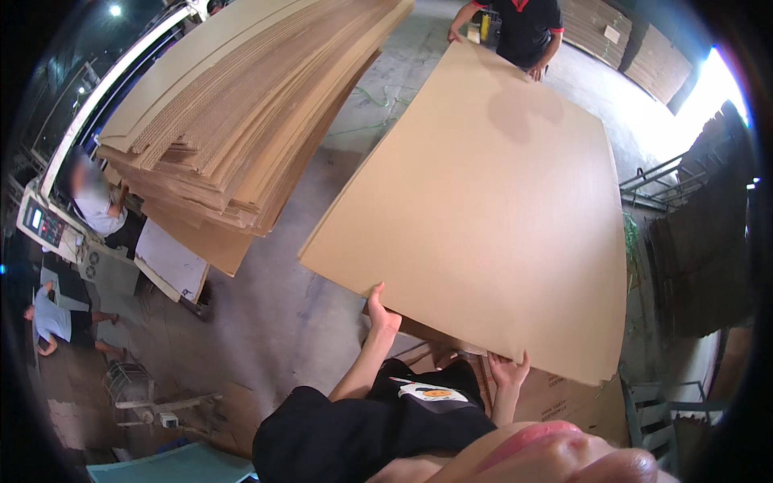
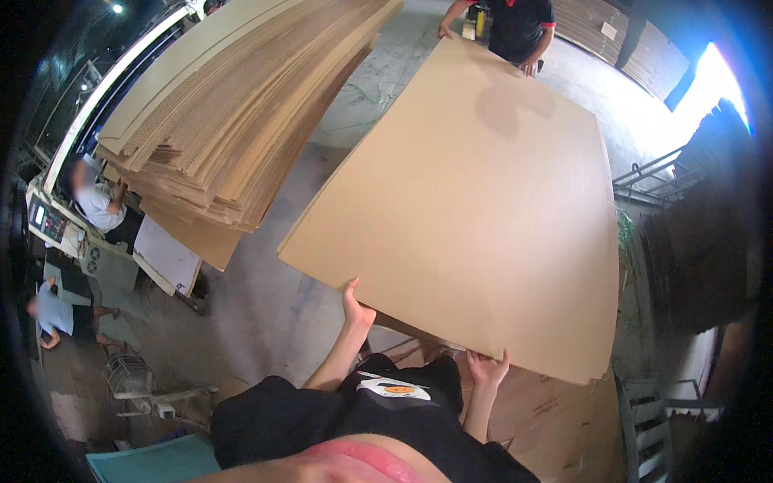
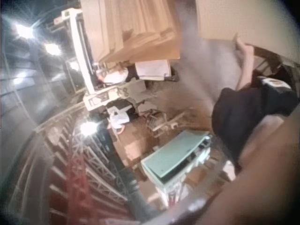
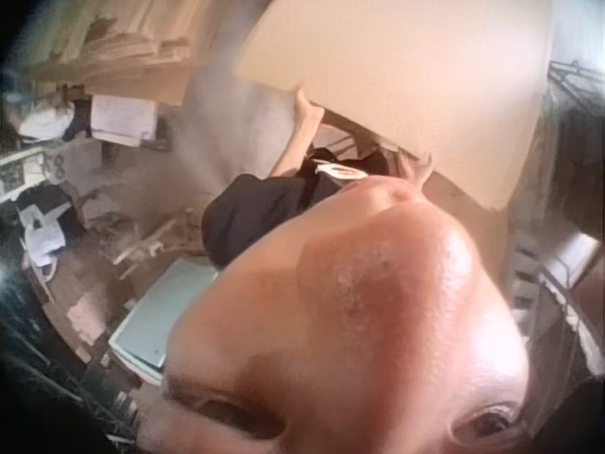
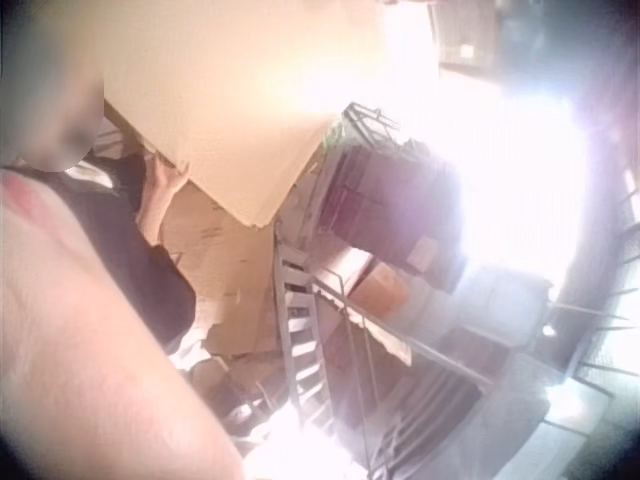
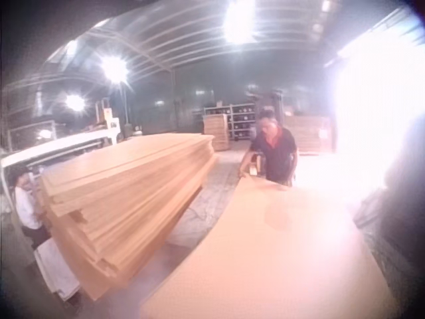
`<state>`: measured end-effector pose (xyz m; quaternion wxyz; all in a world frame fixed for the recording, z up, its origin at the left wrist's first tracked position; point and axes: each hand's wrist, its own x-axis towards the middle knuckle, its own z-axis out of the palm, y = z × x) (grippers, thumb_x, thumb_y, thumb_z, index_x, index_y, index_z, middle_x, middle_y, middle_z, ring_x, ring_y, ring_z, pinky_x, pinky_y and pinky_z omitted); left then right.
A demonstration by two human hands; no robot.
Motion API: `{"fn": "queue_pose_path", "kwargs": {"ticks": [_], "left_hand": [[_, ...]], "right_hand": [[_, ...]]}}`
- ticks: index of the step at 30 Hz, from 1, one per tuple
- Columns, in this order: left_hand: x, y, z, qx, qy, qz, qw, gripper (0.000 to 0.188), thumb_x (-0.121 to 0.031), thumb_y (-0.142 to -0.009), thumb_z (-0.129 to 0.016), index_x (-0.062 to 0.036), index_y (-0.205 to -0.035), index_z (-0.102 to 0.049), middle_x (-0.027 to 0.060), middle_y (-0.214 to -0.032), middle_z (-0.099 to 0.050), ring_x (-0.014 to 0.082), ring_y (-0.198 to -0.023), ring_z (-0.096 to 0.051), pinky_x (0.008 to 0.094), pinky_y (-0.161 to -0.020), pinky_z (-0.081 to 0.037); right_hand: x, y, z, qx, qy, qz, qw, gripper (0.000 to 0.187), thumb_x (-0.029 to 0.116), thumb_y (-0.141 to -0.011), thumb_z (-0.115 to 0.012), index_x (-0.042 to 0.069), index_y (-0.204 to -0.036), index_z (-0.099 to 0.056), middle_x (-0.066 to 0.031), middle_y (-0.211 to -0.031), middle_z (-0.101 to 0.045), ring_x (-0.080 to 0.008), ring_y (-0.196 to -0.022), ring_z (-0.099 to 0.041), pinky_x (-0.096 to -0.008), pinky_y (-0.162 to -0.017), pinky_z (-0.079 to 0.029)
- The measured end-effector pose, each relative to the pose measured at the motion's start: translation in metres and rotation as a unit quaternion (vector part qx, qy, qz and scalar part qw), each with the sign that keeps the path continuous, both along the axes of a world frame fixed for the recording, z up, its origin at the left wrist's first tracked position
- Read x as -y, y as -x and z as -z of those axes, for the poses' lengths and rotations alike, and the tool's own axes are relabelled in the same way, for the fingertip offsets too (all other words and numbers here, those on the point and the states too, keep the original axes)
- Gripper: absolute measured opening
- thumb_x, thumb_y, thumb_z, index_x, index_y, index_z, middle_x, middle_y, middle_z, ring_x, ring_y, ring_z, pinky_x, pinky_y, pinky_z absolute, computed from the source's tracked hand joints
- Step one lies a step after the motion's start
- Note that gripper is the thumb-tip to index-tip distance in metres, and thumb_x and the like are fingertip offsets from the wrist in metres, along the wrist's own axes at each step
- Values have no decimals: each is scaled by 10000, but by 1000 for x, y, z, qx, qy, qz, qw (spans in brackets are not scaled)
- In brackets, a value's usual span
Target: The person repeatedly picks up large flat cardboard sheets from a stack and places them onto a growing pile on the floor. The action is continuous and involves handling the sheets by hand without tools.
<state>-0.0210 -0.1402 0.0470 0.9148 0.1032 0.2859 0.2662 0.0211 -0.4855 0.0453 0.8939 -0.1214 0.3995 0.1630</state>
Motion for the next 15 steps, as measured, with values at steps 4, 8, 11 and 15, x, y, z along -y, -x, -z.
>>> {"fn": "queue_pose_path", "kwargs": {"ticks": [4,8,11,15], "left_hand": [[11,-9,-52,-7,-20,-20,1000,370,-252,-852,-589,-48,-1157,-541,53,-1139,-582,217,-1062,-554,378,-916,-448],[46,0,-151,-68,-112,-41,991,342,-189,-847,-604,-43,-1148,-532,44,-1097,-586,192,-1040,-559,357,-893,-461],[59,-3,-176,-101,-227,-62,967,336,-153,-854,-616,-17,-1144,-517,49,-1053,-583,150,-992,-563,325,-852,-467],[47,6,-232,-58,-464,-110,877,566,-264,-829,-682,5,-1253,-421,76,-1082,-548,128,-987,-533,299,-846,-453]], "right_hand": [[81,-5,29,-21,42,155,987,738,470,-740,-690,8,-1257,-438,-153,-1320,-429,-340,-1245,-390,-546,-1012,-353],[143,-33,15,-13,120,197,973,669,444,-757,-684,-5,-1214,-493,-153,-1310,-450,-329,-1230,-404,-524,-987,-388],[161,-42,25,-3,155,195,968,624,410,-776,-676,-7,-1208,-505,-150,-1292,-473,-318,-1200,-438,-500,-974,-410],[136,-46,35,15,154,158,975,566,366,-801,-667,-10,-1198,-521,-145,-1269,-504,-304,-1160,-482,-469,-957,-441]]}}
